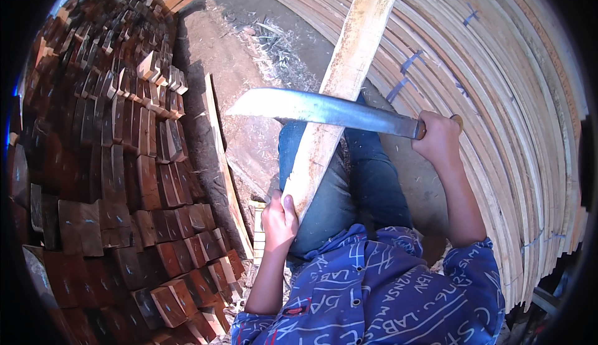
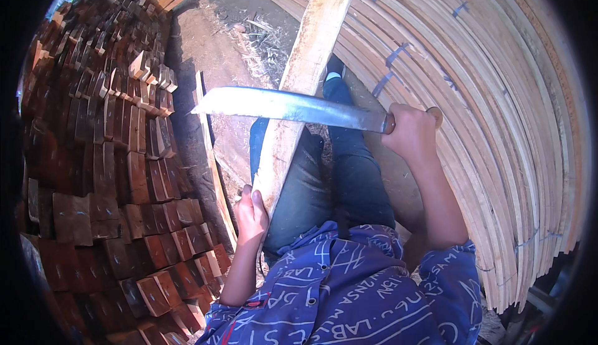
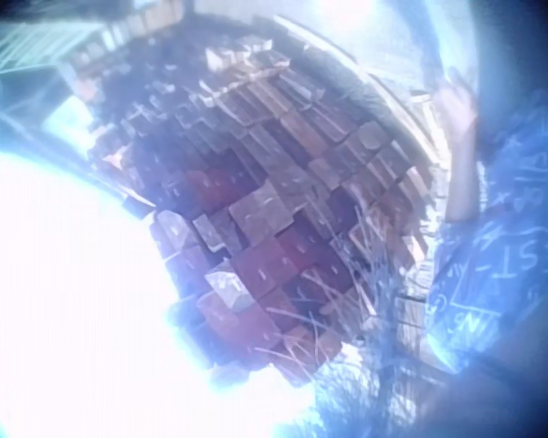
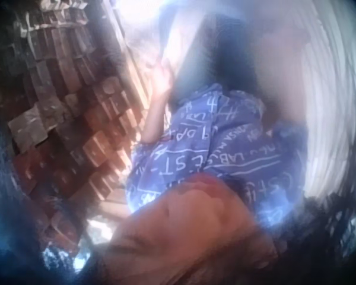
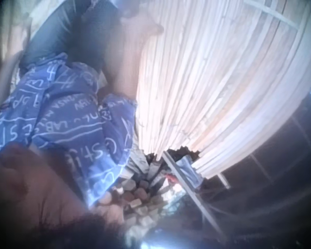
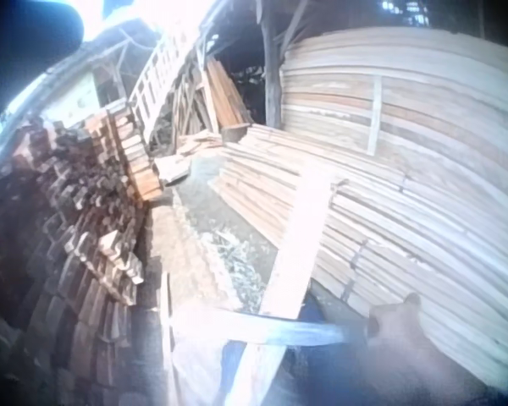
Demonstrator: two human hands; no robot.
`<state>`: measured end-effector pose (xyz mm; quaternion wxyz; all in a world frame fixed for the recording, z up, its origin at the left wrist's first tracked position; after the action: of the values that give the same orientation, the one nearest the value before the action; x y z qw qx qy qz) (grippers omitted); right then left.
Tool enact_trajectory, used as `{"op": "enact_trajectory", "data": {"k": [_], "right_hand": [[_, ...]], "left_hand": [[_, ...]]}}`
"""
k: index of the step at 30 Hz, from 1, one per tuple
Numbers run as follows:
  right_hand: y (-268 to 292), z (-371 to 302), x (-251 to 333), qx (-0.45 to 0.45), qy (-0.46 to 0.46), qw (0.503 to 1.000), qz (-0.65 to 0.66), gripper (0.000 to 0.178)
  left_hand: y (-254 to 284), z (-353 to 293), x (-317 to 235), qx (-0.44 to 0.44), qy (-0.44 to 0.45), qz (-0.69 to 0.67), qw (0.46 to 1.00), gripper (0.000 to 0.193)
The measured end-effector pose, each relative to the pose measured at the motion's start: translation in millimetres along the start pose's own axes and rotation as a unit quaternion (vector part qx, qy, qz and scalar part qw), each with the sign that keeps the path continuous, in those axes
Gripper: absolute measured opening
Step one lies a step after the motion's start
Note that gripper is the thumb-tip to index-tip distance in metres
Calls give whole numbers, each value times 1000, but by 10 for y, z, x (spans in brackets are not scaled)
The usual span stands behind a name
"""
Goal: The person uses a large curved blade to shave and smooth a long, thin piece of wood. They hold the wood against their lap and repeatedly draw the blade along its length to remove shavings and refine the surface.
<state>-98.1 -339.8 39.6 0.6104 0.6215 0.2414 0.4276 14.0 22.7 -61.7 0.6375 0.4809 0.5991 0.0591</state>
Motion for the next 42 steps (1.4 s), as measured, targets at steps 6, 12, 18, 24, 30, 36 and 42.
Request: {"op": "enact_trajectory", "data": {"k": [6, 12, 18, 24, 30, 36, 42], "right_hand": [[310, 41, -700, 5, -173, 981, 83, 19], [-305, -222, -2, 95, -91, 973, 188, 20], [-756, -542, 786, 187, -25, 949, 254, 15], [-661, -574, 822, 254, -42, 919, 299, 20], [-267, -411, 492, 161, -80, 925, 334, 34], [-390, -402, 432, 224, -84, 887, 396, 35], [-700, -410, 231, 187, -115, 924, 313, 34]], "left_hand": [[56, 24, 37, -5, 2, 2, 1000, 32], [55, 23, -59, -3, 0, 20, 1000, 26], [71, 24, -32, -14, -28, 15, 999, 32], [42, 43, -18, 12, -20, 0, 1000, 41], [25, 187, -109, 81, -65, -74, 992, 48], [50, 173, -36, 83, -64, -36, 994, 45], [88, 85, -69, 27, -63, 0, 998, 40]]}}
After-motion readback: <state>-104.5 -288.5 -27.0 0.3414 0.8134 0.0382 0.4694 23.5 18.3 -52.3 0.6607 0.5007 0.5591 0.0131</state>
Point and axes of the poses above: each hand's wrist, its own z-axis towards the middle knuckle, its own y-axis out of the back of the hand, x = y × z, the point moved 8 cm from there along z, towards the middle knuckle, and after that the axes turned 7 degrees about x, right-handed, at the moved point
